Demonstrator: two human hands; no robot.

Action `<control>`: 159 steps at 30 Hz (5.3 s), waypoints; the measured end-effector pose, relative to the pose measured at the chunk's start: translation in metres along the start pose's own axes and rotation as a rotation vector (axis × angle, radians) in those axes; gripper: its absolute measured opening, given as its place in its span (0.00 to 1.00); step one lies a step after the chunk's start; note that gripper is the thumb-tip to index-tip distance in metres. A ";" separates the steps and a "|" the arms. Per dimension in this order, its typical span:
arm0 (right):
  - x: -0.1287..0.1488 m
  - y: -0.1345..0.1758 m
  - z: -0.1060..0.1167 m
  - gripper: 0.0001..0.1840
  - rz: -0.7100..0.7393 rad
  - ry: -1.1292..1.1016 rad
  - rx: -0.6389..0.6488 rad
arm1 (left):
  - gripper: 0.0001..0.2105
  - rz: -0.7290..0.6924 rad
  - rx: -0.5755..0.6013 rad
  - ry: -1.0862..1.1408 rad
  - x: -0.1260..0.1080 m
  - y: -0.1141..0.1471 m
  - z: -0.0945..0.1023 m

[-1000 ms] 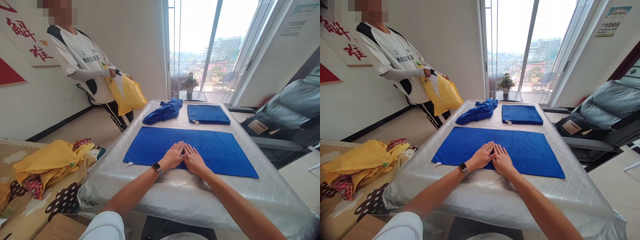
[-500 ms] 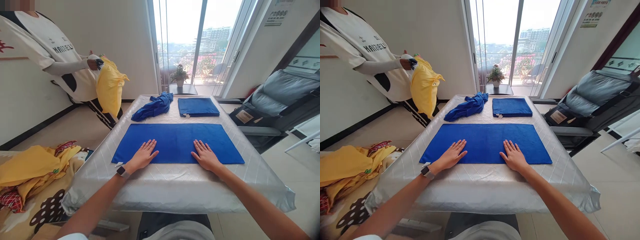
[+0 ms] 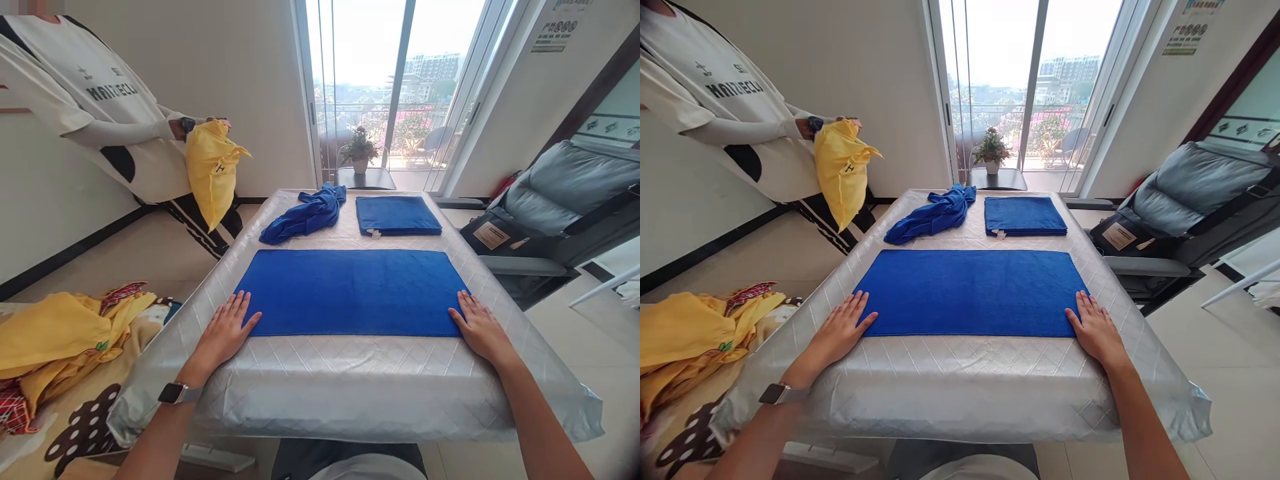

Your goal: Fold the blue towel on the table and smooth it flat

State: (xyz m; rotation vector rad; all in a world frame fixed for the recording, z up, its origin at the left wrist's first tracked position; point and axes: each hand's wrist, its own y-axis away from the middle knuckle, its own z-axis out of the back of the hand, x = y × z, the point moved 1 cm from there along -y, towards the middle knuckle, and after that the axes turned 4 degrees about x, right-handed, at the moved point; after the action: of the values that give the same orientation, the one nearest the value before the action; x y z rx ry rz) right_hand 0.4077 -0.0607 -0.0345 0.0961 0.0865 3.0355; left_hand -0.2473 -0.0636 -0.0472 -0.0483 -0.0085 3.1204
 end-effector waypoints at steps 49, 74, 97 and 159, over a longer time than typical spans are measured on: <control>0.209 -0.051 0.023 0.42 0.317 -0.053 0.116 | 0.41 -0.317 0.060 0.098 -0.207 -0.095 0.028; -0.013 -0.076 0.019 0.43 0.015 -0.094 0.040 | 0.45 0.178 0.056 0.053 -0.020 -0.056 0.033; 0.276 -0.126 0.021 0.36 0.422 -0.106 0.049 | 0.36 -0.316 -0.072 0.234 -0.255 -0.177 0.017; 0.088 -0.126 0.064 0.17 0.274 -0.307 -0.318 | 0.16 -0.395 -0.490 0.149 -0.102 -0.146 0.055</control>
State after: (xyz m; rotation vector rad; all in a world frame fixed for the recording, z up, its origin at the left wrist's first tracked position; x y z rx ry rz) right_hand 0.3370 0.0773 0.0274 0.5871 -0.4674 3.2070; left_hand -0.1439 0.0798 0.0115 -0.2510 -0.6868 2.6388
